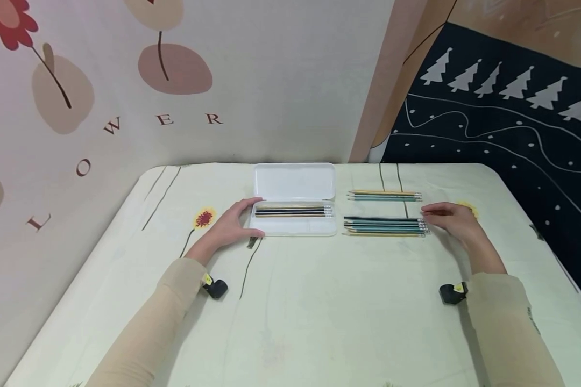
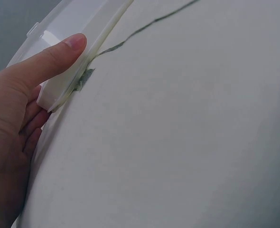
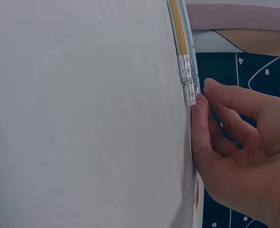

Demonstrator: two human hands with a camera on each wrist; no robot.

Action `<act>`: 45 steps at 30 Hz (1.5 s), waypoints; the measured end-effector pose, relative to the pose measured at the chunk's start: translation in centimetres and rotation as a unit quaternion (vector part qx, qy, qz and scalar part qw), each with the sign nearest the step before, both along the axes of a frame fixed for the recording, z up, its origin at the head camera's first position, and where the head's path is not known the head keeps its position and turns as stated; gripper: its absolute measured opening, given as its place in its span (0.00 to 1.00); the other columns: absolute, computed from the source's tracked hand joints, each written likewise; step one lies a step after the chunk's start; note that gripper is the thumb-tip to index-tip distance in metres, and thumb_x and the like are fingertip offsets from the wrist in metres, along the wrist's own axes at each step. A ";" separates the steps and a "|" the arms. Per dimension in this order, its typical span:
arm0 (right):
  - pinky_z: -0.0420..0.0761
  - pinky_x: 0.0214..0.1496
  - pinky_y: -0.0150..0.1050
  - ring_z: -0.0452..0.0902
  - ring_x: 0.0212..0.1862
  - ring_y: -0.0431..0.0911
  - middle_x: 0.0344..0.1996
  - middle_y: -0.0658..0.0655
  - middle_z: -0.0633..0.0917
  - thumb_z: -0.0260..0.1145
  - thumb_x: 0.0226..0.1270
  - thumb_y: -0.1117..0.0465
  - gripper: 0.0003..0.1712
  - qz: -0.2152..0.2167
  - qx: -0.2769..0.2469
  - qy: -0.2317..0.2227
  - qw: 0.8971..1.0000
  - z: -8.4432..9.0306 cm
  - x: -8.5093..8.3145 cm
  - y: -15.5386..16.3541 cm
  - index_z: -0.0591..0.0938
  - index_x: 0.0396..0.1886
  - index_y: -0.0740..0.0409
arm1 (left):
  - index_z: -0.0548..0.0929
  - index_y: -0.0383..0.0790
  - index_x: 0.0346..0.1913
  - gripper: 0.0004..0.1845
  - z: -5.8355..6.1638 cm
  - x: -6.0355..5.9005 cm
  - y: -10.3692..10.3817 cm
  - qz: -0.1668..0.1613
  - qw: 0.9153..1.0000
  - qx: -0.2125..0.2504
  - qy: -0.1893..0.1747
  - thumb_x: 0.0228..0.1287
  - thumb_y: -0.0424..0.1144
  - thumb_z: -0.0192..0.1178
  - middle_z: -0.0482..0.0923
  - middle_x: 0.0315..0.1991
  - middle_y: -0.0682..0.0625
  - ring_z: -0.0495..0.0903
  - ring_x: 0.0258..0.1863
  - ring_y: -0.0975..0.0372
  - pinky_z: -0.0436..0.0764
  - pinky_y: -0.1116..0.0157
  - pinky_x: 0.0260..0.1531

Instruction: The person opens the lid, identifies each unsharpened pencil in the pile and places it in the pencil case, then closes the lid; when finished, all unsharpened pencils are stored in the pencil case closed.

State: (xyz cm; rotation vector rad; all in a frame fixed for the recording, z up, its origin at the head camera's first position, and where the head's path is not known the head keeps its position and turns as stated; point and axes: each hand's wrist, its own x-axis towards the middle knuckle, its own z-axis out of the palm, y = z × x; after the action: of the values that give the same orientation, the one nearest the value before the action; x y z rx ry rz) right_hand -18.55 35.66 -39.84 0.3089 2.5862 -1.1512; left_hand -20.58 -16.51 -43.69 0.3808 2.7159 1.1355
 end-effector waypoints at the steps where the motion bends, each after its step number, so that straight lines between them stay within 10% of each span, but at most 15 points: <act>1: 0.70 0.46 0.27 0.69 0.48 0.38 0.46 0.37 0.77 0.65 0.70 0.46 0.35 0.010 0.007 0.000 1.000 -0.1 -0.1 0.0 0.72 0.69 0.61 | 0.64 0.54 0.75 0.52 0.0 0.0 0.0 0.000 1.000 0.000 -0.001 0.46 0.52 0.79 0.63 0.74 0.43 0.60 0.76 0.49 0.60 0.47 0.75; 16: 0.67 0.49 0.40 0.65 0.54 0.56 0.59 0.68 0.74 0.60 0.74 0.60 0.22 0.086 0.052 -0.005 0.995 -0.1 -0.9 -0.4 0.77 0.63 0.66 | 0.64 0.56 0.75 0.52 0.1 0.0 -0.2 0.002 1.000 0.007 -0.010 0.46 0.53 0.79 0.62 0.75 0.44 0.59 0.76 0.50 0.60 0.46 0.75; 29: 0.65 0.61 0.53 0.60 0.64 0.60 0.68 0.73 0.69 0.57 0.76 0.51 0.29 0.047 0.015 0.001 0.999 -0.2 -0.4 -0.4 0.73 0.67 0.67 | 0.64 0.57 0.74 0.51 -0.1 -0.1 -0.2 0.004 1.000 0.004 -0.008 0.45 0.54 0.79 0.63 0.74 0.45 0.59 0.76 0.50 0.60 0.47 0.75; 39: 0.76 0.43 0.20 0.71 0.44 0.29 0.46 0.34 0.74 0.62 0.71 0.42 0.25 -0.028 -0.067 0.015 0.997 0.3 0.3 0.0 0.80 0.61 0.50 | 0.64 0.57 0.74 0.51 -0.1 0.1 -0.2 0.001 1.000 0.004 -0.008 0.46 0.54 0.79 0.63 0.74 0.45 0.59 0.76 0.50 0.60 0.46 0.75; 45: 0.80 0.42 0.17 0.79 0.38 0.21 0.34 0.27 0.81 0.66 0.70 0.54 0.06 -0.075 -0.219 0.040 0.972 1.3 0.3 -0.6 0.86 0.38 0.33 | 0.65 0.56 0.74 0.51 0.1 0.0 -0.2 0.001 1.000 0.004 -0.004 0.45 0.53 0.79 0.63 0.74 0.45 0.60 0.75 0.50 0.60 0.46 0.75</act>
State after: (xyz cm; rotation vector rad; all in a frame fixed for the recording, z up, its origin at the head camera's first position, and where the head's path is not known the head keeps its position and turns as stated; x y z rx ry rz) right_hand -18.28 35.03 -38.55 0.3663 2.3165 -1.7763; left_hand -20.56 -16.68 -43.64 0.3729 2.7073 1.1458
